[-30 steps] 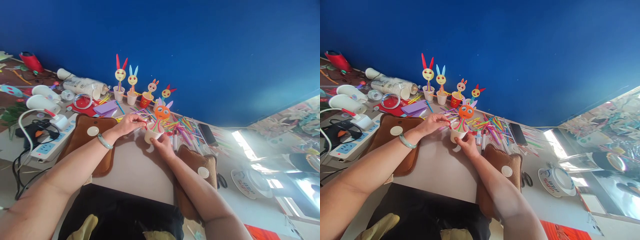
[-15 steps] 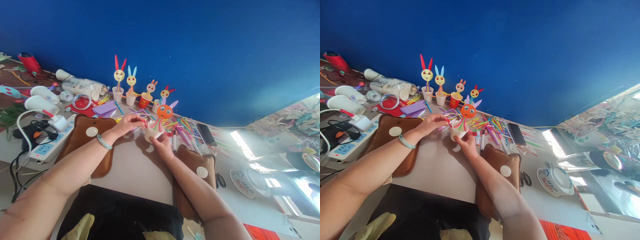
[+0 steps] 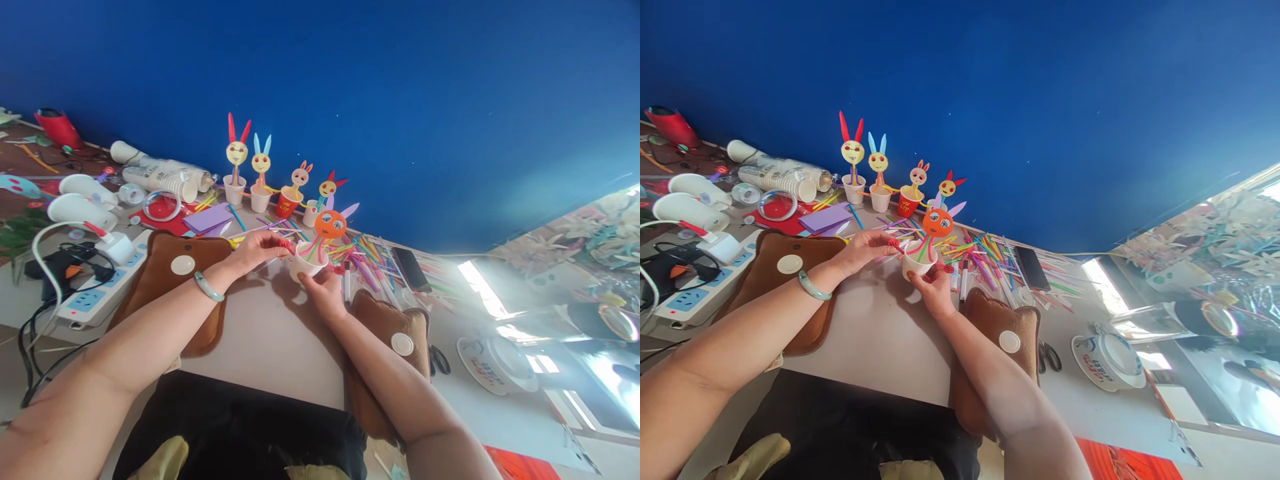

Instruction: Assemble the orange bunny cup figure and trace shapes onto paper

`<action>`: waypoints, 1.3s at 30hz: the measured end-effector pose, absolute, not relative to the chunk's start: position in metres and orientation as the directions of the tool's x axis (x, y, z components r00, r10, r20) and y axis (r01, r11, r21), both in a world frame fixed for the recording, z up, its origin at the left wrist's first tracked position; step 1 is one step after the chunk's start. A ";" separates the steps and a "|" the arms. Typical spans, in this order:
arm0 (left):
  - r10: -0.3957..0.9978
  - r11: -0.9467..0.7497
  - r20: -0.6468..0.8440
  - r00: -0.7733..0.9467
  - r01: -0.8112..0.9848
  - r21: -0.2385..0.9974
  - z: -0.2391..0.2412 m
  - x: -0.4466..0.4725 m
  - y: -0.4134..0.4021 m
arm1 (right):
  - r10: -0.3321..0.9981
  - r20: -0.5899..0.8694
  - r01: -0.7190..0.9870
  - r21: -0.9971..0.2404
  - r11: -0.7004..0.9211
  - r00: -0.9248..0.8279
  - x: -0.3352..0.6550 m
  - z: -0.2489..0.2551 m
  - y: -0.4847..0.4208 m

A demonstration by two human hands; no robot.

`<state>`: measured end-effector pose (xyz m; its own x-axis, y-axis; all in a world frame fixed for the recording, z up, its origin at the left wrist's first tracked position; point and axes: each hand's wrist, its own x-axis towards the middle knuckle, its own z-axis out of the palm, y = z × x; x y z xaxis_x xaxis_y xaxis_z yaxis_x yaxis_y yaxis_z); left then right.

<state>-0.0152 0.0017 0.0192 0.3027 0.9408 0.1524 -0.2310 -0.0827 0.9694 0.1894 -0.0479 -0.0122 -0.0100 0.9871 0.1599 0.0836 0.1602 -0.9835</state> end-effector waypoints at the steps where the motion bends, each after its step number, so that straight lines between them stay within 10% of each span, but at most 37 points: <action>1: 0.945 -0.095 0.160 0.286 -0.227 0.969 0.020 -0.015 0.002 | 0.988 0.154 0.086 -0.984 0.154 -0.012 0.189 -0.012 -0.048; 39: 0.955 -0.154 0.195 0.222 -0.188 0.970 0.017 -0.019 0.005 | 0.994 0.107 0.060 -0.992 0.108 -0.021 0.188 -0.009 -0.051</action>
<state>-0.0190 0.0049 0.0168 0.2216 0.9554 0.1949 -0.1880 -0.1542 0.9700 0.1884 -0.0507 -0.0089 -0.0206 0.9941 0.1066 0.0598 0.1077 -0.9924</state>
